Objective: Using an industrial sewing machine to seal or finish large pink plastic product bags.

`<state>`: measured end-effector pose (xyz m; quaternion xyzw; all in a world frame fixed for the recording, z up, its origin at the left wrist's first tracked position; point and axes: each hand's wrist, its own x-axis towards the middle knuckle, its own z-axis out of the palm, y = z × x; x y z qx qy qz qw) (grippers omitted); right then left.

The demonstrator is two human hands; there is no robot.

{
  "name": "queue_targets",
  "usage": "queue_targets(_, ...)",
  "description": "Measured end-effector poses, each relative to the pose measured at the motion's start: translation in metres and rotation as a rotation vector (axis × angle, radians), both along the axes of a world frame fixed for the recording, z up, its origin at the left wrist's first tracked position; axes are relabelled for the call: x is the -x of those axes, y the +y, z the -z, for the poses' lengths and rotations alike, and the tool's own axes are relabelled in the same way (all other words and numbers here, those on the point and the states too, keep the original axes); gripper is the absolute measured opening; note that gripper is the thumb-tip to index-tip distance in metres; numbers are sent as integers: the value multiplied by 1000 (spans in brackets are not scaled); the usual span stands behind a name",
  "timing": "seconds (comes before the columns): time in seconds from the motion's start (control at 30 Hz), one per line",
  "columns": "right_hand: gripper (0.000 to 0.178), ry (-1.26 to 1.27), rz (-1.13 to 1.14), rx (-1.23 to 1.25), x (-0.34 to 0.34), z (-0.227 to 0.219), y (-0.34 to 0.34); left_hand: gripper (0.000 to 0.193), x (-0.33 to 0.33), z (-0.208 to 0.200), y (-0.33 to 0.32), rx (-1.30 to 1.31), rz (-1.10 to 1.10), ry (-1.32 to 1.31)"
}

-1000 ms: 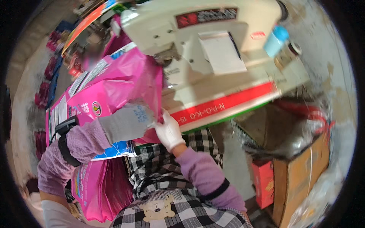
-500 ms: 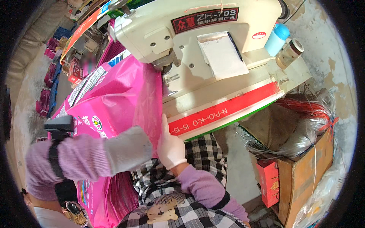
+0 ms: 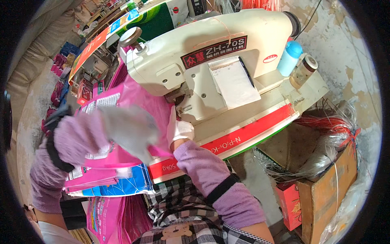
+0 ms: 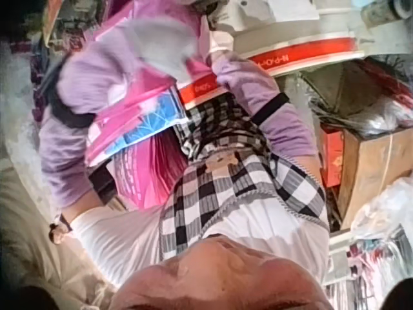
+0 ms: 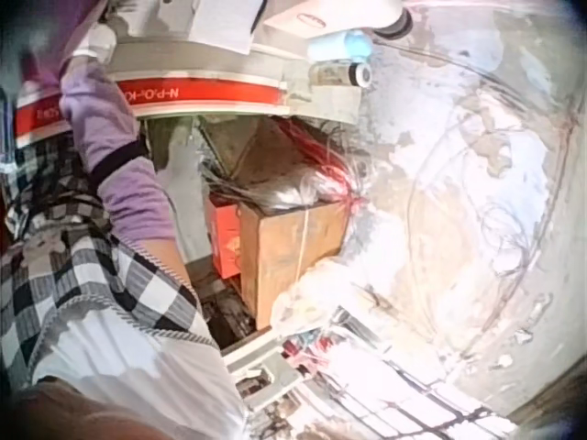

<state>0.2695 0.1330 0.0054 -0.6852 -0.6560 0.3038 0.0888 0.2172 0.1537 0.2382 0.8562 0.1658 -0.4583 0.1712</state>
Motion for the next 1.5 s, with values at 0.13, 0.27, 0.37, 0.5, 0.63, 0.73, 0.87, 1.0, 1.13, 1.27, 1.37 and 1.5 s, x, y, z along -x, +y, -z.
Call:
queue_targets(0.13, 72, -24, -22, 94, -11, -34, -12, 32, 42, 68, -89, -114, 213, -438)
queue_targets(0.27, 79, 184, 7, 9, -14, -11, -89, 15, 27, 80, -117, -24, 163, -420)
queue_targets(0.37, 75, 86, -86, 8, -25, -30, -104, 16, 52, 61, -58, -360, 341, -461)
queue_targets(0.5, 42, 23, 45, -170, -9, -18, -24, 28, 36, 5, -49, -48, 140, -254)
queue_targets(0.63, 27, -270, 28, -84, 21, 43, 14, 35, 53, 53, -95, 208, -222, -636)
queue_targets(0.73, 51, -51, 11, -171, -4, -2, -22, 64, 86, 3, -87, -233, -330, -887)
queue_targets(0.87, 31, -108, -151, -132, -23, -14, -75, 100, 244, -64, -120, -815, -603, -154)
queue_targets(1.0, 43, 274, -254, -789, -38, -16, -121, 53, 395, -74, -171, -1136, -745, -14)
queue_targets(1.13, 16, 566, -234, -811, -38, -50, -126, 49, 375, -47, -212, -1492, -423, -234)
queue_targets(1.27, 9, 695, -76, -580, -51, -6, -133, 47, 372, 26, -279, -1355, -712, -195)
queue_targets(1.37, 18, 773, -189, -427, -68, 13, -126, 42, 366, 53, -282, -1377, -723, -174)
queue_targets(1.5, 23, 520, -273, -634, -26, -1, -117, 53, 409, 91, -242, -1221, -904, -75)
